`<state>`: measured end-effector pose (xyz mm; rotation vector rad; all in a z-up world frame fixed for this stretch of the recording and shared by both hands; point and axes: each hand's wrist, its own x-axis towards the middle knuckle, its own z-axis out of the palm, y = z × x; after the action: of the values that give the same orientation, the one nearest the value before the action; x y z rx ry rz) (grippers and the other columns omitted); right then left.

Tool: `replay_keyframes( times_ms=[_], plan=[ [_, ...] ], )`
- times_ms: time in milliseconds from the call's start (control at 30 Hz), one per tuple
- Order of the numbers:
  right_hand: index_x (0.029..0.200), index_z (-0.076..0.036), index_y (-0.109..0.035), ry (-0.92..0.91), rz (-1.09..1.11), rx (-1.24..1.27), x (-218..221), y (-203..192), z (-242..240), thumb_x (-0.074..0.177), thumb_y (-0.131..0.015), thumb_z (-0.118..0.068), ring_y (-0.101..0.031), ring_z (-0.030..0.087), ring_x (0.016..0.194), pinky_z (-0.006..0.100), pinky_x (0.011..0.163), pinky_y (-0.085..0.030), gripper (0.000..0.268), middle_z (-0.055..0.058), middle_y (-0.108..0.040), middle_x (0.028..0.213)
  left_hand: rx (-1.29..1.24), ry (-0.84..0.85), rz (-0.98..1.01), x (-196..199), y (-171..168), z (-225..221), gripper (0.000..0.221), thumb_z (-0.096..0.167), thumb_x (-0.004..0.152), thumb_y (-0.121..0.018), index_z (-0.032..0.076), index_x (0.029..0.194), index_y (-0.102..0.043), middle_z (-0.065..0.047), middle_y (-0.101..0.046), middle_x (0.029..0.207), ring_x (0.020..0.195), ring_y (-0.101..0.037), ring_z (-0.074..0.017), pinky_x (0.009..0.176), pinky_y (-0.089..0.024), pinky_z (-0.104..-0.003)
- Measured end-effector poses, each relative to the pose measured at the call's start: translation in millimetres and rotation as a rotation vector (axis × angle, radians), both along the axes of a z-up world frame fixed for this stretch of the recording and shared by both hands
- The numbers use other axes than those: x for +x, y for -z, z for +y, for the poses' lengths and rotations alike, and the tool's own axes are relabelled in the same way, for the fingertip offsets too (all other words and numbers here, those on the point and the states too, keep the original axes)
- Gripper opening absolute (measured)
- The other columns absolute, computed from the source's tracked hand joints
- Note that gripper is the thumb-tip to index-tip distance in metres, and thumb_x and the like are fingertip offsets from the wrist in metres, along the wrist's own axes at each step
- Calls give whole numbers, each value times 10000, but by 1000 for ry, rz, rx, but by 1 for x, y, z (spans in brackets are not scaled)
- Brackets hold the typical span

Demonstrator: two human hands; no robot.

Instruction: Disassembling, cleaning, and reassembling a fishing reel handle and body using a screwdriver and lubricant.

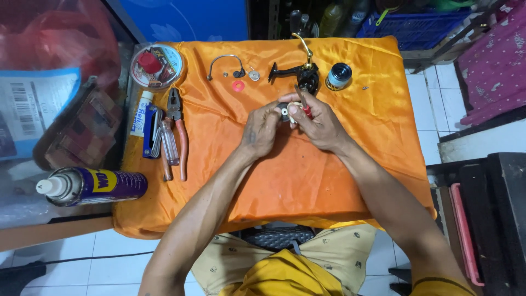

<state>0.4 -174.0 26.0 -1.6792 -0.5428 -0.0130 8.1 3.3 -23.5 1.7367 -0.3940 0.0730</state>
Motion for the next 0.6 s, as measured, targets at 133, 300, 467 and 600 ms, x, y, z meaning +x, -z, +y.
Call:
replay_keyframes(
  times_ms=[133,300,467,600],
  plan=[
    [1276,-58,-658,-33,82,56,6,11,-4,1074,-607,-208,-502,52,537,166,511,-396,256,40,-641,644,-17,30,-10,-21,-65,-2,313,300,945,-440,123,727,-578,-79,-526,584,637,-564,-248,641,-488,-381],
    [1237,-51,-675,3,91,18,9,16,-9,1089,-594,-210,-483,60,491,181,455,-368,232,47,-621,608,0,35,21,-13,-32,-2,336,308,951,-453,128,724,-623,-64,-557,561,626,-592,-230,646,-506,-360],
    [1305,-70,-616,-13,163,180,9,26,-3,1083,-586,-224,-479,63,467,162,436,-352,272,87,-650,635,-31,15,12,-4,-24,-3,343,278,1014,-410,91,809,-613,-118,-569,613,675,-592,-247,672,-495,-384],
    [1438,-57,-526,-130,181,231,0,10,3,1075,-597,-210,-483,75,444,155,412,-355,401,154,-691,684,-47,-32,-51,-15,-51,-5,362,266,1070,-405,60,855,-612,-177,-563,603,647,-563,-253,628,-472,-401]
  ],
)
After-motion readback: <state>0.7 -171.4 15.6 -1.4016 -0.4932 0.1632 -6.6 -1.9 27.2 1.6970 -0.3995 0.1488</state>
